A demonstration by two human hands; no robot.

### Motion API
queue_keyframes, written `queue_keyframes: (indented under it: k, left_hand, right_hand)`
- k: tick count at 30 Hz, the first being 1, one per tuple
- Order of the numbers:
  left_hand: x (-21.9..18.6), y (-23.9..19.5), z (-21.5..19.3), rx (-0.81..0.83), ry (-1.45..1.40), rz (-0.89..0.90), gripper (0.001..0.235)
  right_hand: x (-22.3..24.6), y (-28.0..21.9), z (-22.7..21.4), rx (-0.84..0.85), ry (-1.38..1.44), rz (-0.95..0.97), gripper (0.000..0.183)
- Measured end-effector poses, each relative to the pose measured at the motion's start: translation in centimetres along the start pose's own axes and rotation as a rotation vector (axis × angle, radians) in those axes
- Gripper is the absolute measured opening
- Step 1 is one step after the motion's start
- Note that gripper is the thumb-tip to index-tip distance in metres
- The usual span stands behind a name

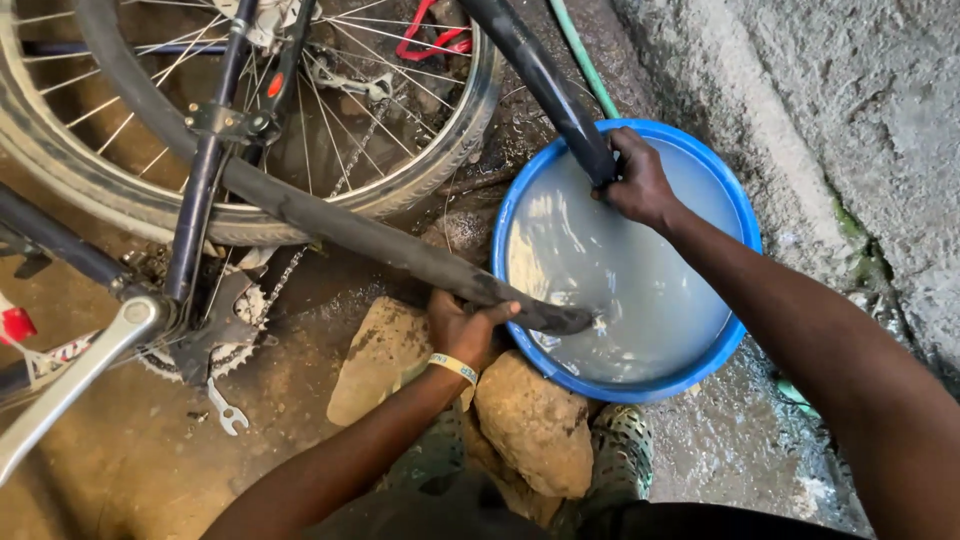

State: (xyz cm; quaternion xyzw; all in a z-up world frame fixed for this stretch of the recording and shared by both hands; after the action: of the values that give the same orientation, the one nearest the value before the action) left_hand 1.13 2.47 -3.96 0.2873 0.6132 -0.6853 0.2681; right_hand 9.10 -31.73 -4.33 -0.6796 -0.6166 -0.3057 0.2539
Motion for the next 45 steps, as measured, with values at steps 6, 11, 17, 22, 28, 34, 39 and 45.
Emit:
queue_keyframes:
  k: [6, 11, 17, 22, 28, 34, 39, 45]
  left_hand:
    - [-0.2, -0.2, 0.2, 0.006, -0.045, 0.052, 0.071]
    - [0.4, -0.2, 0.0, -0.017, -0.051, 0.069, 0.069]
    - [0.8, 0.0, 0.1, -0.016, -0.075, 0.092, 0.067]
    - [-1.1, -0.8, 0.7, -0.087, -0.051, -0.011, 0.063]
    - [-1.5, -0.9, 0.8, -0.143, -0.047, -0.093, 0.065]
    - [-1.4, -0.8, 1.0, -0.125, -0.084, -0.080, 0.065]
    - [-0.8, -0.5, 0.8, -0.162, 0.001, -0.096, 0.065]
    - [-0.6, -0.3, 1.0, -0.159, -0.067, -0.078, 0.065]
  right_hand:
    - [-0.7, 1.0, 0.6, -0.001, 0.020, 0.009, 0.055]
    - [-1.9, 1.5, 0.5, -0.012, 0.003, -0.005, 0.058]
    - [-1.7, 1.2, 0.3, -0.024, 0.006, 0.016, 0.056]
    - [-3.1, 1.7, 0.7, -0.009, -0.082, 0.039, 0.056]
    - [-2.6, 1.4, 0.9, 0.010, -0.086, 0.091, 0.058]
    - [-1.8, 1.4, 0.5, -0.001, -0.060, 0.105, 0.058]
    - [-2.3, 1.4, 0.4, -0.013, -0.065, 0.044, 0.058]
    - [-2.3, 1.4, 0.6, -0.006, -0.087, 0.041, 0.060]
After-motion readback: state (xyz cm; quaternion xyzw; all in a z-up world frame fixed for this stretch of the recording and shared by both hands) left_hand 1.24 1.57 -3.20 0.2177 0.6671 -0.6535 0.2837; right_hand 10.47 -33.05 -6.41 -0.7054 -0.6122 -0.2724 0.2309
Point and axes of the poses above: each hand's wrist, its own y-axis towards the middle knuckle, its own z-axis out of the palm, x = y × z, the point moved 4 cm from there along y, towards the middle knuckle, and after that the axes turned 4 degrees about -y, right-handed, at the moved point
